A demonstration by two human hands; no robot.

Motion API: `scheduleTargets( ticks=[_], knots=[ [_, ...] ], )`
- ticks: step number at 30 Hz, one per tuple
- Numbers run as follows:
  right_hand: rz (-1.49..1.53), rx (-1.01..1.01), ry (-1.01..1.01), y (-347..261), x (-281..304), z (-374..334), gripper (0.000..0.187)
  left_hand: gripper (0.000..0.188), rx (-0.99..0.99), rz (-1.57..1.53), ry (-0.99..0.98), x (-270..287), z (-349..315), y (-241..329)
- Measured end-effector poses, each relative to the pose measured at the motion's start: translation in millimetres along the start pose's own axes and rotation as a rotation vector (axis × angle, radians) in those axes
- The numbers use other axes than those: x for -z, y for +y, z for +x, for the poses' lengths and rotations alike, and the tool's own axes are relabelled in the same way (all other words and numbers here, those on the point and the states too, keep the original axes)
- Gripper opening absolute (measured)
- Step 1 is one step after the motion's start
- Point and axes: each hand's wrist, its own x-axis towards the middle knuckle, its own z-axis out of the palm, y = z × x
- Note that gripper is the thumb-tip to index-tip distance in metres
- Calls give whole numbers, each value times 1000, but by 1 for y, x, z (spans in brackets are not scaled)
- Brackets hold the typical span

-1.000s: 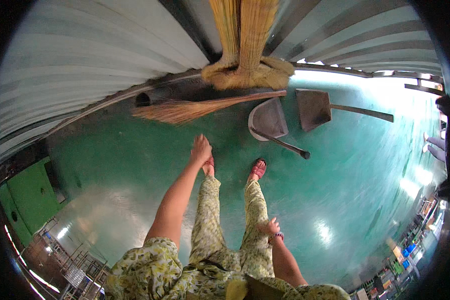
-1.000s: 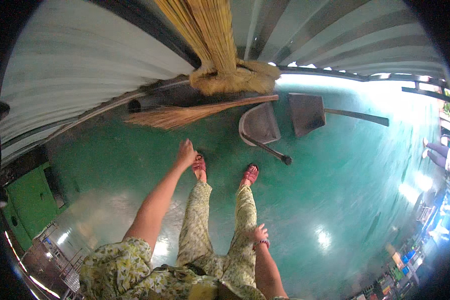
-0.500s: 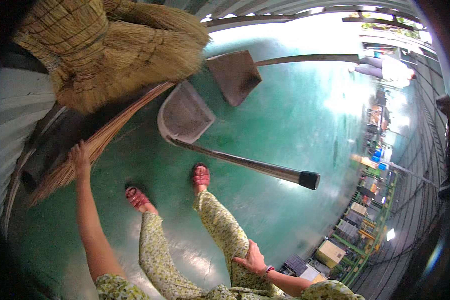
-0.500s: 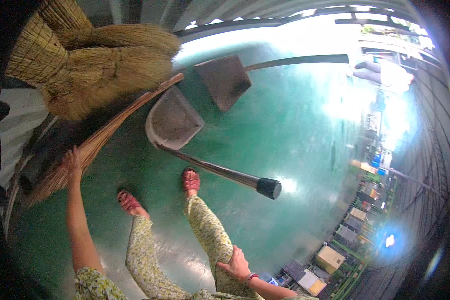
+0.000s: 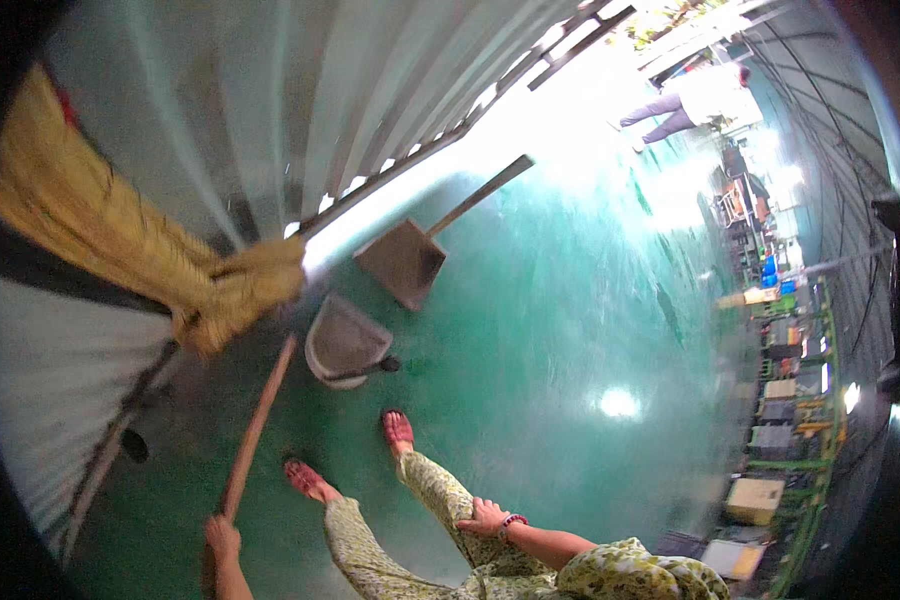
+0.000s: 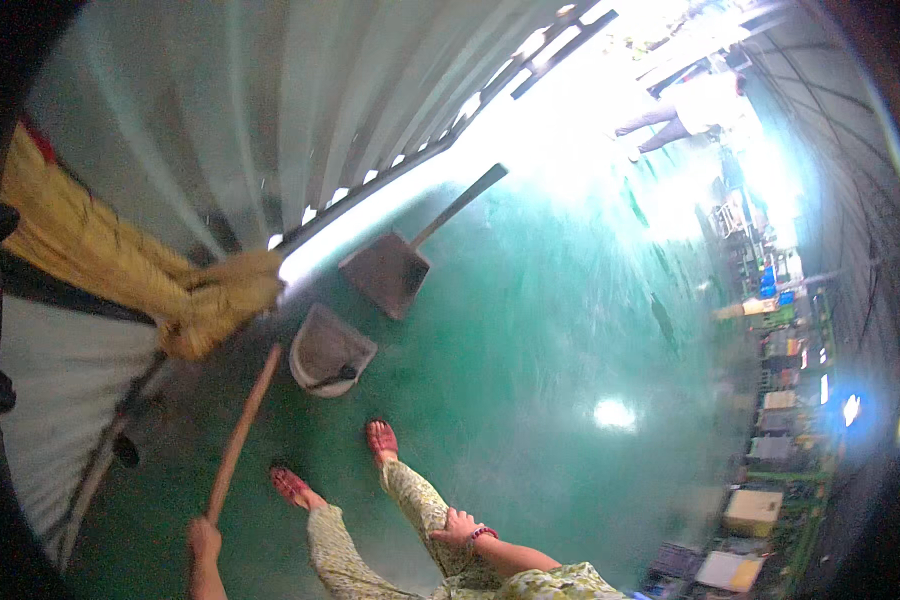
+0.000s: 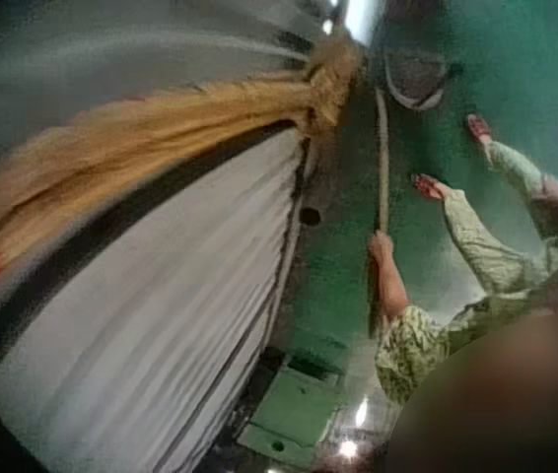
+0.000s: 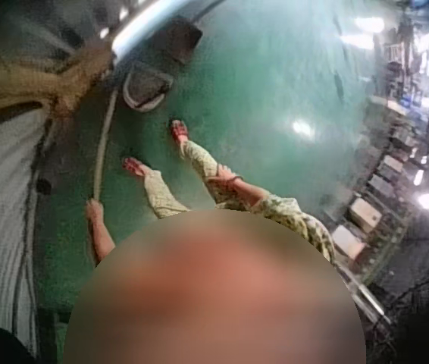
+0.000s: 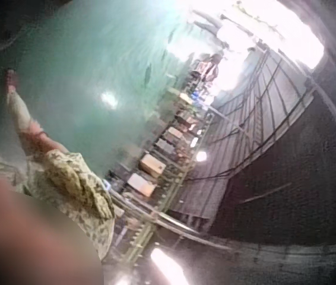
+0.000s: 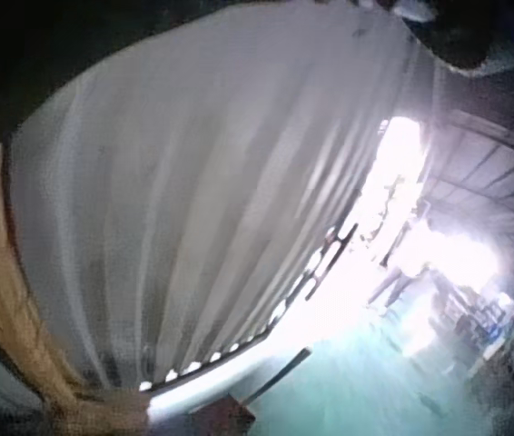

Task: The person sweeps scattered debris on a green floor using a broom and a dustpan. They gather the debris into a pile and scoop it into the dustpan, then walk to a trash bin to dispose of the collected waste.

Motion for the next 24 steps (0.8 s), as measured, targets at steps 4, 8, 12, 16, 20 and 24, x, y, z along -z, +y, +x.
scheduleTargets(
  ticks=[4,8,12,16,20,24],
  knots=[
    [33,253,24,22,47,28,59,35,127,89,-216,51,-139,-12],
    [350,507,315,29,133,24,46,32,-13,115,-41,107,-195,53],
    [766,526,557,64,194,-4,40,28,-269,134,200,175,-191,167],
    [1100,370,585,134,159,-12,36,25,-479,117,338,218,-209,259],
    [944,185,651,210,56,-8,30,22,-535,127,347,183,-243,264],
    [757,81,769,264,-30,-53,39,19,-575,259,230,87,-269,202]
  ],
)
